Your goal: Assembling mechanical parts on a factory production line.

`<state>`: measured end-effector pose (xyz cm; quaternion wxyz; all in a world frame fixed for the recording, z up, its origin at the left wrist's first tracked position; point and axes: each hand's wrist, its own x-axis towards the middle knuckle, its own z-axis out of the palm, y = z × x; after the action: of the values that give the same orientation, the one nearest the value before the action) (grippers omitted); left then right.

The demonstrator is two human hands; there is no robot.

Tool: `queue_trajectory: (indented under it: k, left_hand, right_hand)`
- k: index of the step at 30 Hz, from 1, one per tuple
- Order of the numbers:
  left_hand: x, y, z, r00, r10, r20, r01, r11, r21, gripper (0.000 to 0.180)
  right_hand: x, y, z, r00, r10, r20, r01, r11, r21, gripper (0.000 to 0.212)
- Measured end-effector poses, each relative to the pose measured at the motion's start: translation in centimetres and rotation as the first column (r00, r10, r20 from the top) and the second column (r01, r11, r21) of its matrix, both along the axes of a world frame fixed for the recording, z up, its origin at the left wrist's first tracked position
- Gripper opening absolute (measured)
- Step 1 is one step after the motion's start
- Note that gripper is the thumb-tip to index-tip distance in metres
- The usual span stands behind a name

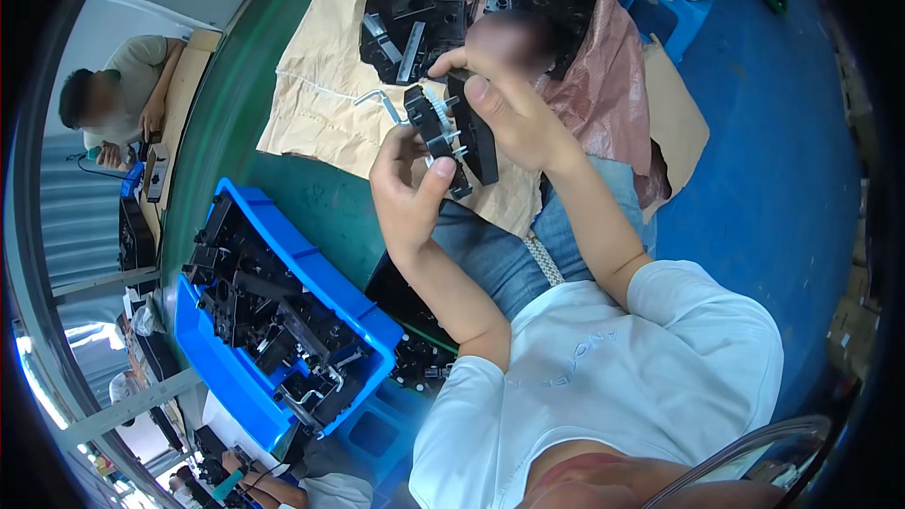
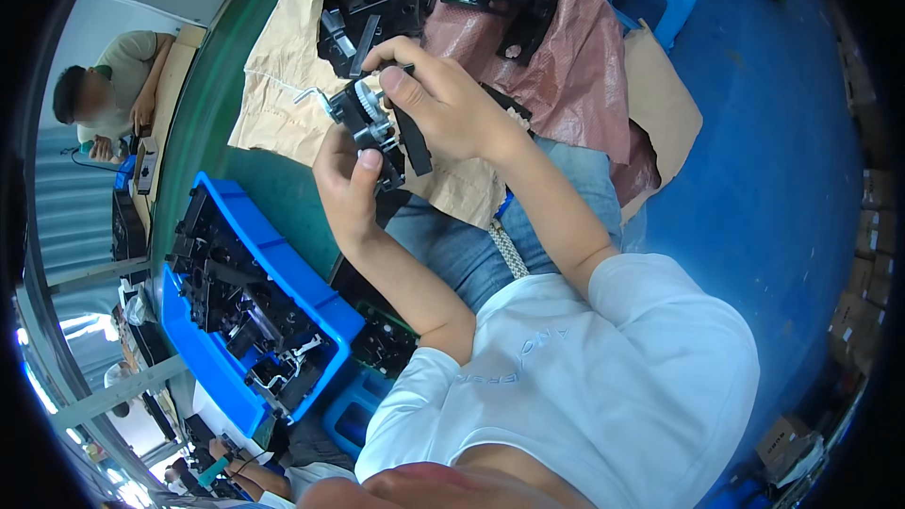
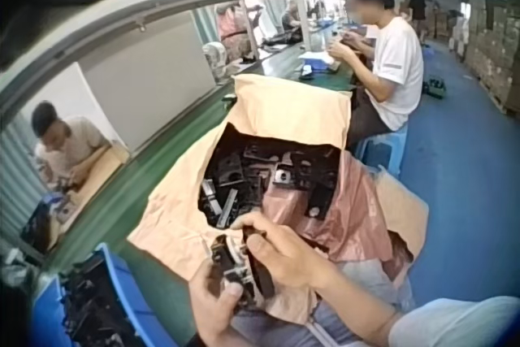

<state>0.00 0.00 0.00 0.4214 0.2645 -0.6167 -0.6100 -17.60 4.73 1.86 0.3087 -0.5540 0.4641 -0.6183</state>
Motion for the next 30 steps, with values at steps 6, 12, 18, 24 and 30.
queue_trajectory:
  k: [6, 12, 18, 24, 30]
  left_hand:
    - [-0.4, 0.2, -0.1, 1.0, -0.008, 0.03, 0.009, 0.999, -0.036, 0.062]
    - [-1.5, 1.3, 1.1, 0.984, 0.06, 0.166, -0.044, 0.994, -0.098, 0.057]
    - [-2.1, 1.5, 1.7, 0.984, -0.002, 0.178, 0.012, 0.998, -0.057, 0.052]
    - [-2.9, -0.1, -0.5, 0.992, -0.08, 0.099, 0.087, 0.994, -0.065, 0.044]
    - [-3.3, 0.4, 0.0, 0.997, -0.007, 0.077, 0.017, 0.992, -0.128, 0.039]
  right_hand:
    - [-0.3, 0.0, -0.2, 0.999, 0.001, -0.033, -0.001, 1.0, -0.004, 0.061]
    - [-0.2, 0.2, 0.1, 0.994, -0.112, 0.011, 0.112, 0.994, -0.001, 0.037]
    - [-0.1, -0.3, -0.5, 0.989, -0.062, 0.133, 0.061, 0.998, 0.016, 0.037]
    - [0.0, -2.1, -2.4, 0.959, -0.147, 0.242, 0.18, 0.976, -0.12, 0.043]
    - [-1.0, -3.0, -3.6, 0.88, -0.204, 0.43, 0.256, 0.964, -0.067, 0.049]
